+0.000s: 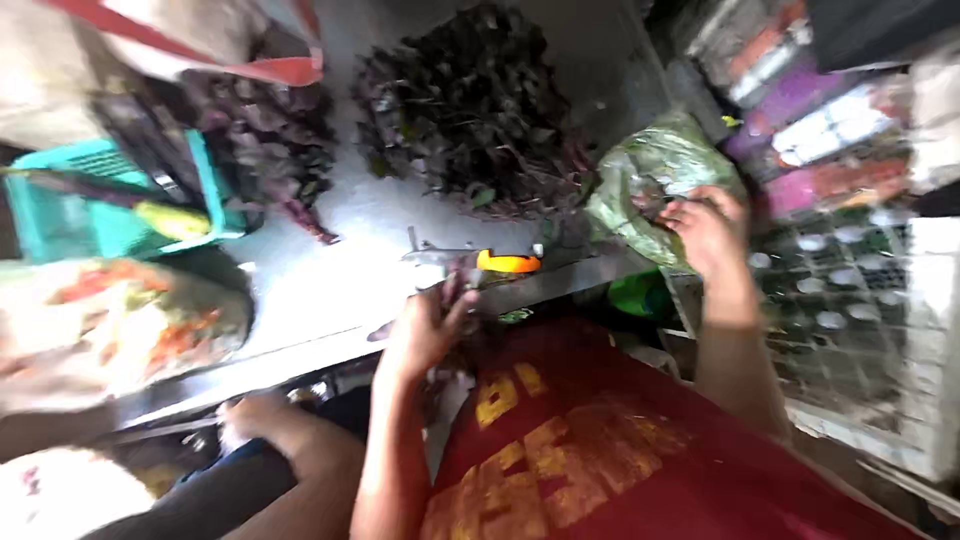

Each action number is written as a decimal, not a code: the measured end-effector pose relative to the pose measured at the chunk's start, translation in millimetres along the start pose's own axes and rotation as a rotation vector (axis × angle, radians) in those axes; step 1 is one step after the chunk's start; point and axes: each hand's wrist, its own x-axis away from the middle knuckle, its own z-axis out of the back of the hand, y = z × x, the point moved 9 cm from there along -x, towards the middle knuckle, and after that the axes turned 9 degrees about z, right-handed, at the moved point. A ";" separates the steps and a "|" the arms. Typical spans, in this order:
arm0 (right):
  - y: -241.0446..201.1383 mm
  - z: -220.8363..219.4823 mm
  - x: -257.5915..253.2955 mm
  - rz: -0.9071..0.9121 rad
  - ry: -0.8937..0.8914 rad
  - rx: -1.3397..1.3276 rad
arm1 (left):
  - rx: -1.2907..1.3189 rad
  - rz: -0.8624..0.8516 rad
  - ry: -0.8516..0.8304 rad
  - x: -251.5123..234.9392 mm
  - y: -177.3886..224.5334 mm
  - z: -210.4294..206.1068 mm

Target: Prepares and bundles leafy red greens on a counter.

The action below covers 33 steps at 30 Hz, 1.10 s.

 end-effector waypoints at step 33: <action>-120.6 -295.9 275.9 1.234 -1.611 -0.167 | 1.069 0.507 0.379 11.7 -92.1 60.4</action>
